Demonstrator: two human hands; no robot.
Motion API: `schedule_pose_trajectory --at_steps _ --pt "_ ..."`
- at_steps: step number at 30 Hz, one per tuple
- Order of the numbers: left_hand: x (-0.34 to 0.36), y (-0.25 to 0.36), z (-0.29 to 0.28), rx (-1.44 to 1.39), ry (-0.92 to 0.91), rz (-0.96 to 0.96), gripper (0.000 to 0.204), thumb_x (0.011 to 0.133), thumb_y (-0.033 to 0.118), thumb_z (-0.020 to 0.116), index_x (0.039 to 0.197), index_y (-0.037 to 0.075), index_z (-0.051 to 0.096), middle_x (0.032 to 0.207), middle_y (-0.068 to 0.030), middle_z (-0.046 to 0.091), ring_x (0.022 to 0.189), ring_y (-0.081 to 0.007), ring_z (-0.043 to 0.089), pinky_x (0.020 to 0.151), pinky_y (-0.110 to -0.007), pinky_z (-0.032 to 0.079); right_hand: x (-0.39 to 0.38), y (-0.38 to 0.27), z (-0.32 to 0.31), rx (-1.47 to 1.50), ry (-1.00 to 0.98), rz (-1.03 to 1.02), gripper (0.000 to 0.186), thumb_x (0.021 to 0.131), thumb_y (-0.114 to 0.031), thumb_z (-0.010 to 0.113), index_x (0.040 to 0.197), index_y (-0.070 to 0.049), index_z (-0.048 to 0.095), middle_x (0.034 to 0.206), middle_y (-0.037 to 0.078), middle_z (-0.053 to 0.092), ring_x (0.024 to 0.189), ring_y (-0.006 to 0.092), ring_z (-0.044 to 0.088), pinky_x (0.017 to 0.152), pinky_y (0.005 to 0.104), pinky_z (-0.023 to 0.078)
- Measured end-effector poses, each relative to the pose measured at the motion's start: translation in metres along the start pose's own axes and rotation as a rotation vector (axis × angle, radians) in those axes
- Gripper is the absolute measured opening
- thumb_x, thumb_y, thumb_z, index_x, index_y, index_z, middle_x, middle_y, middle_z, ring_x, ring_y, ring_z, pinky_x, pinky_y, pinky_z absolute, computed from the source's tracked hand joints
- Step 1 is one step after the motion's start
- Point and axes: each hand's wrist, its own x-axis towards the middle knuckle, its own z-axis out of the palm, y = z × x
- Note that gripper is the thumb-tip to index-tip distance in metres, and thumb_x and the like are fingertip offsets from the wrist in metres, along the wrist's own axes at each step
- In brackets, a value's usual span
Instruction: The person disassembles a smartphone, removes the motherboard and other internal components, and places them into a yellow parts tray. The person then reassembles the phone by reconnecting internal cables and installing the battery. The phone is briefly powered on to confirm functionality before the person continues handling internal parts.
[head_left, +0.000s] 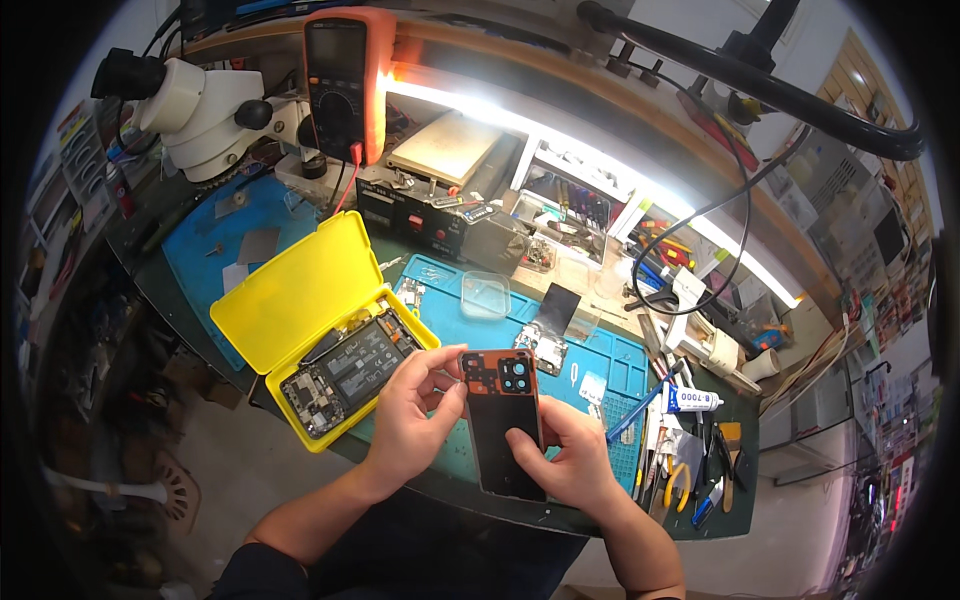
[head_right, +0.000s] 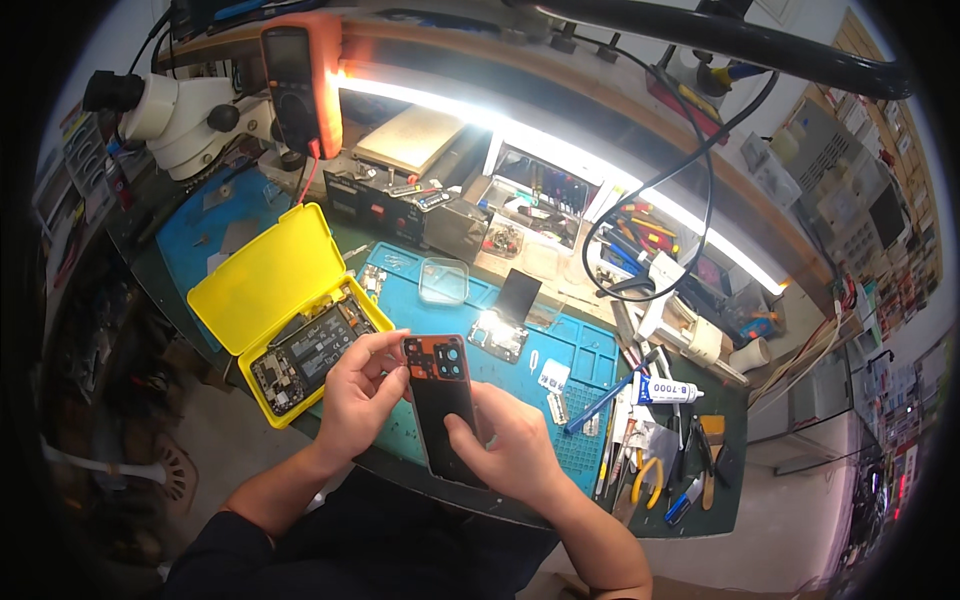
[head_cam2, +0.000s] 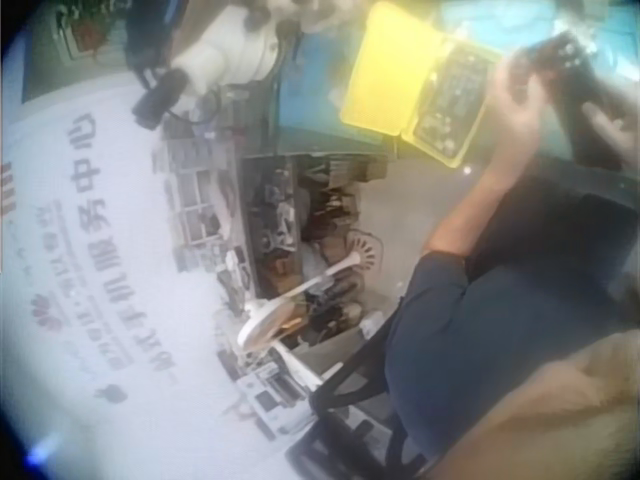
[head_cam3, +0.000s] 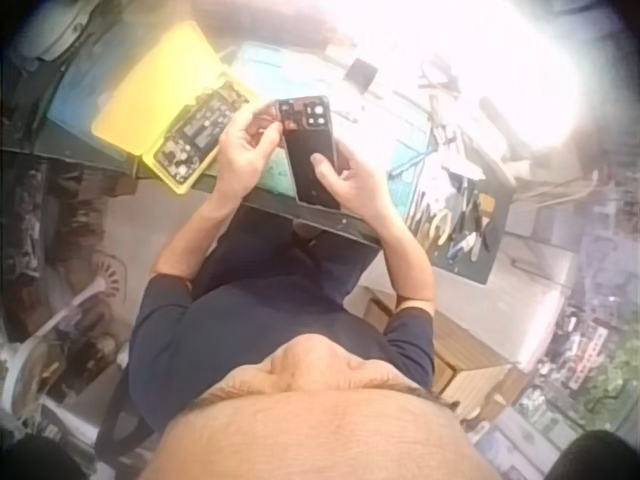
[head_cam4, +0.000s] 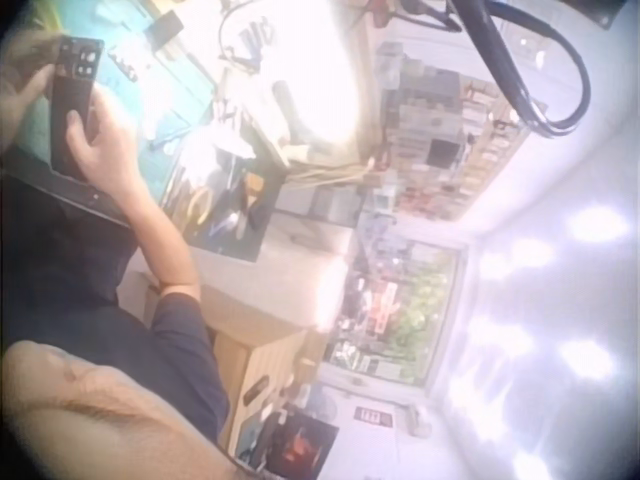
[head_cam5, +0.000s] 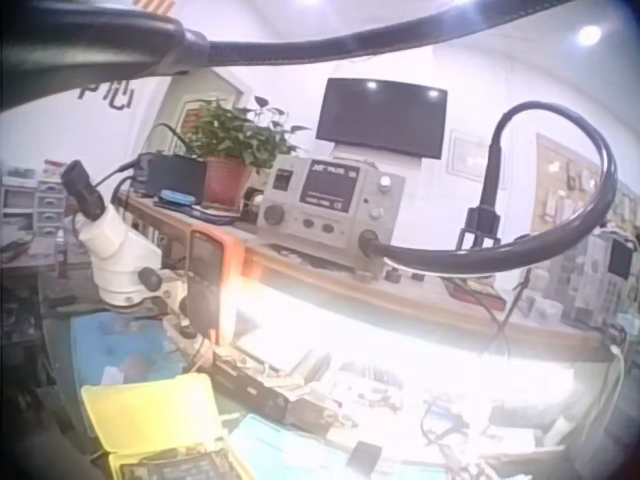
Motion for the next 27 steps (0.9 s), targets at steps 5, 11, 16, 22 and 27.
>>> schedule_pose_trajectory --at_steps 5,11,16,22,27 --pt "-0.001 -0.005 -0.003 0.088 0.027 0.003 0.033 0.098 -0.004 0.054 0.131 -0.005 0.052 0.102 -0.0080 0.065 0.090 -0.0108 0.065 0.074 -0.024 0.056 -0.001 0.004 0.002 0.016 -0.016 -0.001 0.024 0.088 -0.002 0.068 0.111 0.004 0.066 0.081 0.001 0.064 0.067 0.0031 0.060 0.061 0.0211 0.051" --pt "0.001 -0.001 -0.005 0.049 0.032 0.012 0.029 0.099 -0.003 0.053 0.127 -0.005 0.057 0.100 -0.0078 0.064 0.083 -0.0098 0.064 0.068 -0.024 0.055 -0.001 -0.003 -0.001 0.069 -0.008 0.062 0.027 0.088 -0.003 0.068 0.114 0.005 0.066 0.082 0.000 0.067 0.069 0.0028 0.061 0.062 0.0207 0.052" --pt "0.000 0.002 0.000 0.091 0.009 0.053 0.029 0.100 -0.002 0.052 0.129 -0.004 0.055 0.099 -0.0080 0.066 0.083 -0.0100 0.064 0.067 -0.024 0.055 -0.002 0.000 -0.002 0.071 -0.005 0.056 0.028 0.088 -0.002 0.067 0.115 0.005 0.065 0.084 0.001 0.069 0.071 0.0033 0.063 0.064 0.0205 0.053" --pt "-0.001 0.001 0.001 0.024 0.050 0.003 0.020 0.100 0.002 0.053 0.119 -0.005 0.056 0.093 -0.0082 0.067 0.075 -0.0093 0.063 0.064 -0.024 0.055 -0.003 0.001 0.000 0.121 -0.054 0.099 0.032 0.085 -0.010 0.070 0.115 0.000 0.065 0.087 0.015 0.069 0.071 0.0252 0.067 0.067 0.0327 0.053" --pt "-0.001 0.003 -0.004 -0.014 0.057 -0.034 0.017 0.101 0.004 0.055 0.114 -0.005 0.056 0.086 -0.0066 0.067 0.071 -0.0076 0.062 0.060 -0.023 0.054 -0.002 -0.006 -0.005 0.072 -0.097 0.067 0.027 0.088 -0.004 0.067 0.114 0.003 0.065 0.084 0.004 0.067 0.069 0.0097 0.061 0.062 0.0238 0.050"
